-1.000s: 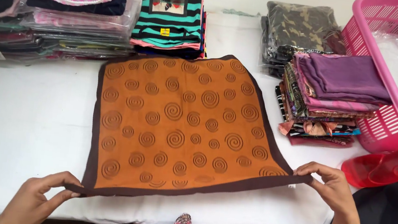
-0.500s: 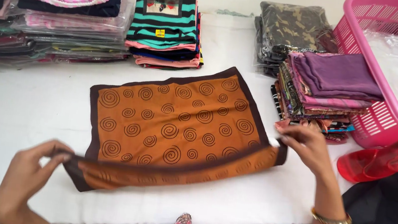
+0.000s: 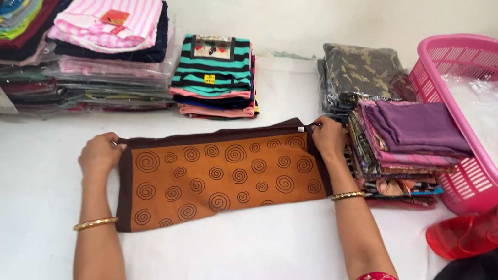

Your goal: The person folds several pieces of clothing, including a pink patterned top, a purple scarf, a brown patterned scarf, and a green patterned scarf. They smooth each item on a white table surface, fold it neatly, and place it into a pink basket.

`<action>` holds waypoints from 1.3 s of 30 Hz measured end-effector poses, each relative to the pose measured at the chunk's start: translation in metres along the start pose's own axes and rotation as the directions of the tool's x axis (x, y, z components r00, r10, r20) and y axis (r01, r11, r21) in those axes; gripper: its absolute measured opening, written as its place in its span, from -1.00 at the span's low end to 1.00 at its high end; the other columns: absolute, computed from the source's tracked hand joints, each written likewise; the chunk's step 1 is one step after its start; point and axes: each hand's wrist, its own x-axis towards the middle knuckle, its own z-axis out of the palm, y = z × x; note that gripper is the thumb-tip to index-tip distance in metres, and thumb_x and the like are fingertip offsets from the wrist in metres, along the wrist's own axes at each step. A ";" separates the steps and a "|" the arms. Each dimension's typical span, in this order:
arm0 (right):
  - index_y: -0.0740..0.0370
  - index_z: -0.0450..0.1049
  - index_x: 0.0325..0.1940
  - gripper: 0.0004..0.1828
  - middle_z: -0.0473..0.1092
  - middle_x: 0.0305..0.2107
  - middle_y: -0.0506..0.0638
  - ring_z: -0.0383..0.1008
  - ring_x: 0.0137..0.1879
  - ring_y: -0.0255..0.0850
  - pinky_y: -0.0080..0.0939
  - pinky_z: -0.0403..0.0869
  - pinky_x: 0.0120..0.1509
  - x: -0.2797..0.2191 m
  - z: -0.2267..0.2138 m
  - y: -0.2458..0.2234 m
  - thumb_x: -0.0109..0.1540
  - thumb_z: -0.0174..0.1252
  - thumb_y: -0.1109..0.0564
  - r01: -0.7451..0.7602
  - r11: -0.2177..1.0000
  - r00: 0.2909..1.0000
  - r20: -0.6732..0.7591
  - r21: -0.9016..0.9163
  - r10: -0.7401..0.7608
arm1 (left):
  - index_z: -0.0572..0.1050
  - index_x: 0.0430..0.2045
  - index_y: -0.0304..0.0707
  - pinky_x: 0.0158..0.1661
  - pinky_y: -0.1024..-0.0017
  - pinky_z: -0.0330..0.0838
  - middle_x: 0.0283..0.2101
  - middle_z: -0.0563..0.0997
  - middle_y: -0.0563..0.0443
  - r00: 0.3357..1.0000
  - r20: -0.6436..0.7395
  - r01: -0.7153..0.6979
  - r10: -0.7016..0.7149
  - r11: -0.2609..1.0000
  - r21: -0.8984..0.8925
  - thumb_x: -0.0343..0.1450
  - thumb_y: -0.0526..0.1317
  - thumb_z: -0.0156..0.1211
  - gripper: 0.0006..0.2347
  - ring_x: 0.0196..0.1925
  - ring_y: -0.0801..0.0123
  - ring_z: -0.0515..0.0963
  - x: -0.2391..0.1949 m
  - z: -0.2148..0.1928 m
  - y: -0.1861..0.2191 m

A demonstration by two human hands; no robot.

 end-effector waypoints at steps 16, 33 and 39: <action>0.05 0.55 0.07 -0.56 0.47 -0.12 0.04 0.43 0.12 0.05 0.02 0.43 0.19 0.025 0.028 -0.021 0.15 0.12 0.35 0.302 0.951 0.911 0.315 -0.068 -0.267 | 0.49 0.12 0.01 0.00 0.15 0.48 0.00 0.60 -0.09 0.937 0.096 -0.312 0.335 0.930 -0.195 0.26 -0.08 0.40 -0.51 0.01 0.06 0.60 -0.006 0.031 0.049; 0.22 0.64 -0.14 -0.86 0.56 -0.32 0.03 0.59 -0.24 -0.18 -0.22 0.48 -0.12 0.027 -0.094 -0.039 0.22 0.30 0.27 0.369 0.879 0.903 -0.341 0.301 -0.262 | 0.64 -0.30 -0.26 -0.22 0.41 0.43 -0.31 0.67 0.01 0.906 -0.295 -0.417 0.305 0.765 -0.491 0.35 -0.34 0.45 -0.88 -0.30 0.38 0.58 -0.001 -0.085 0.041; 0.25 0.63 -0.15 -0.89 0.53 -0.31 0.04 0.50 -0.29 -0.22 -0.26 0.45 -0.20 -0.030 -0.146 -0.051 0.26 0.28 0.33 0.467 0.849 0.804 -0.517 0.246 -0.293 | 0.62 -0.23 -0.30 -0.04 0.41 0.44 -0.19 0.65 0.01 0.683 -0.591 -0.712 0.429 0.570 -0.410 0.42 -0.41 0.39 -0.89 -0.14 0.37 0.59 -0.074 -0.153 0.040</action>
